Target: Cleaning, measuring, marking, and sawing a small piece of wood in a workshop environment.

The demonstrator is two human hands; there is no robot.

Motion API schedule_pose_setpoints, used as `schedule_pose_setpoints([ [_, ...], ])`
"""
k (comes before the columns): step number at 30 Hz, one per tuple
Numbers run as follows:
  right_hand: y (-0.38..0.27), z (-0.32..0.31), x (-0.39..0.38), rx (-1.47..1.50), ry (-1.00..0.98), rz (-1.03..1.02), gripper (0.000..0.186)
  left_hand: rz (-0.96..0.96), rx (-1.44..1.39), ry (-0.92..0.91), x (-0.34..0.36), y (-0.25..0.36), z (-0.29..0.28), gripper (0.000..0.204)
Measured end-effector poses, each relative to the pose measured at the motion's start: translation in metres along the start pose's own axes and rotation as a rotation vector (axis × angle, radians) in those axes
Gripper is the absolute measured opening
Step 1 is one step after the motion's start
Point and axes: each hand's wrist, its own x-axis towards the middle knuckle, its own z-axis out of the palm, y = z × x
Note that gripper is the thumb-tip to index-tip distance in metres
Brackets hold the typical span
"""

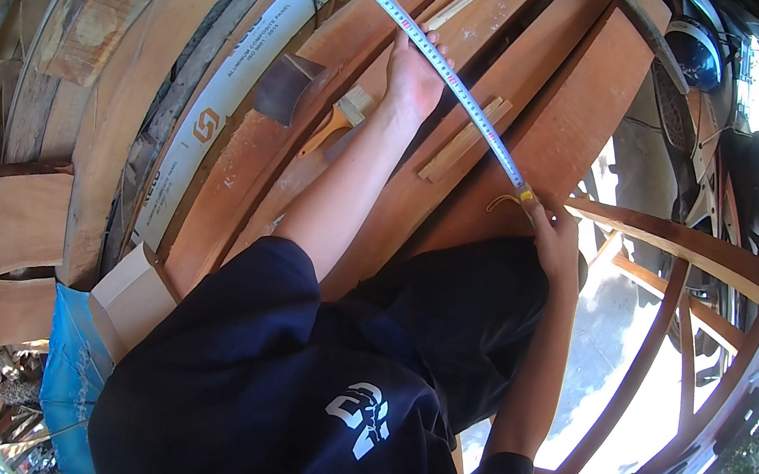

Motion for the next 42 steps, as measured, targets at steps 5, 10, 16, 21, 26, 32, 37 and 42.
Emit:
schedule_pose_setpoints([
  [5, 0.007, 0.004, 0.009, -0.141, 0.042, 0.069, 0.051, -0.035, 0.001, 0.009, 0.002, -0.001, -0.015, 0.026],
  [10, 0.010, 0.005, 0.010, -0.291, 0.058, -0.042, 0.055, 0.022, 0.040, 0.064, 0.002, -0.006, -0.025, 0.026],
  [16, 0.012, 0.008, 0.008, -0.368, 0.041, -0.020, 0.055, -0.023, 0.029, 0.051, -0.001, -0.001, -0.035, 0.025],
  [21, 0.010, 0.008, 0.006, -0.367, -0.023, -0.023, 0.058, -0.008, 0.014, 0.076, -0.006, -0.001, -0.042, 0.024],
  [26, 0.007, 0.008, 0.004, -0.401, 0.009, -0.010, 0.058, 0.036, 0.008, 0.113, -0.008, 0.000, -0.044, 0.023],
  [32, 0.005, 0.009, 0.001, -0.411, 0.038, -0.019, 0.055, 0.041, 0.010, 0.143, -0.015, 0.003, -0.034, 0.037],
  [37, 0.005, 0.008, 0.001, -0.415, 0.042, -0.006, 0.053, 0.016, 0.045, 0.112, -0.023, 0.007, -0.027, 0.050],
  [42, 0.004, 0.008, 0.001, -0.393, 0.002, -0.012, 0.053, 0.036, 0.152, 0.093, -0.020, 0.008, -0.029, 0.052],
])
